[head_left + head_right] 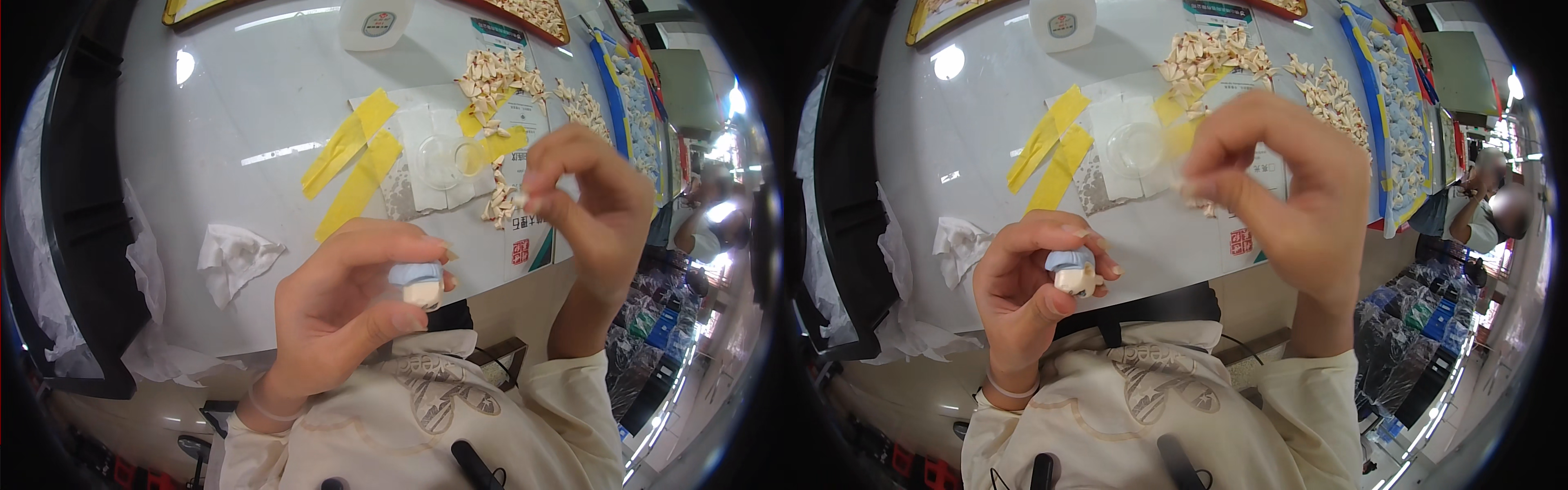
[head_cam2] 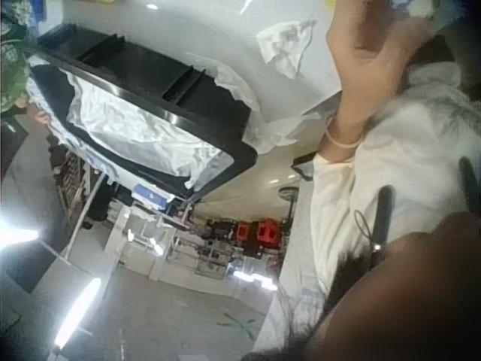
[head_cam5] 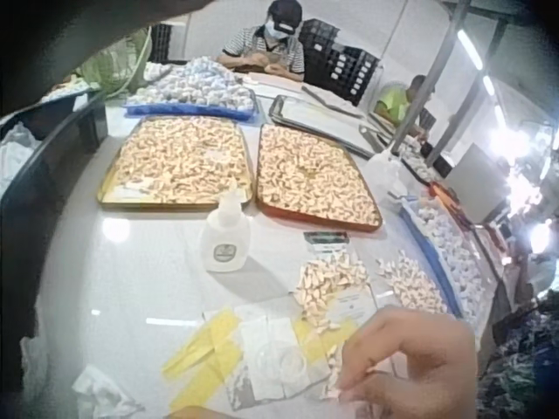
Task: The person glues small parts onto figurine heads at a factory workstation, applying glue from a bottle.
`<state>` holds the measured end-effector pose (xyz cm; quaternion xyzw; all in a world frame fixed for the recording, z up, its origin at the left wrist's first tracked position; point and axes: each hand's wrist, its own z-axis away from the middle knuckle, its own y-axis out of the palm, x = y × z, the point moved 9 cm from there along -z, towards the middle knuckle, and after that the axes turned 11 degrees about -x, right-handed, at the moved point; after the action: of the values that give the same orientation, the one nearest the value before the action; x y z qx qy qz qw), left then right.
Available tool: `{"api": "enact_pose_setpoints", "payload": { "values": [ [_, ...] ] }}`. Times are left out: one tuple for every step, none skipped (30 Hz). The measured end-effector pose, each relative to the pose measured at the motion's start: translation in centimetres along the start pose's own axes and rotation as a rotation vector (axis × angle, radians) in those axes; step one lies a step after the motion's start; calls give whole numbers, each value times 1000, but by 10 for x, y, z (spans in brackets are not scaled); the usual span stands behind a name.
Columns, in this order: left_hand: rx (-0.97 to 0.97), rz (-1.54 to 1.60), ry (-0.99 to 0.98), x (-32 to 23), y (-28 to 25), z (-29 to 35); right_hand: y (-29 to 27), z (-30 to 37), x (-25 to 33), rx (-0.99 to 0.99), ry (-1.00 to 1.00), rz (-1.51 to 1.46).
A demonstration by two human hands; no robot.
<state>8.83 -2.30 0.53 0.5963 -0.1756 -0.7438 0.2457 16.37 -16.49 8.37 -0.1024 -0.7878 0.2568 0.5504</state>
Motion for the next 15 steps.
{"api": "enact_pose_setpoints", "payload": {
  "values": [
    [2, 4, -7, -1, 1, 0, -2, -8, 4, 1, 6, 5],
    [-2, 11, -29, 0, 2, -1, 2, -15, 6, 69, -8, 126],
    [-13, 15, -47, 2, 0, -2, 9, -21, 6, 144, -28, 239],
    [-20, 17, -51, 3, -1, -2, 11, -26, 7, 151, -24, 237],
    [7, 33, -33, 3, 0, -2, 16, -30, 6, 181, -31, 295],
    [29, 48, -13, 2, 0, -2, 21, -33, 6, 215, -41, 350],
    [19, 50, -16, 2, -1, -2, 25, -35, 6, 225, -39, 345],
    [16, 87, -35, 3, -2, -1, 29, -37, 4, 246, -13, 366],
    [17, 125, -56, 4, -2, -1, 33, -38, 2, 265, 14, 391],
    [9, 127, -59, 4, -4, -2, 39, -40, 6, 273, 17, 387],
    [-3, 134, -78, 5, -5, -2, 49, -41, 18, 288, -61, 451],
    [-12, 143, -96, 6, -7, -3, 58, -42, 31, 301, -141, 516],
    [-3, 147, -104, 8, -5, -4, 59, -44, 40, 298, -132, 524],
    [27, 155, -72, 7, -2, -5, 57, -45, 40, 310, -37, 593],
    [43, 157, -35, 5, -2, -5, 57, -45, 34, 328, 51, 649]
  ]
}}
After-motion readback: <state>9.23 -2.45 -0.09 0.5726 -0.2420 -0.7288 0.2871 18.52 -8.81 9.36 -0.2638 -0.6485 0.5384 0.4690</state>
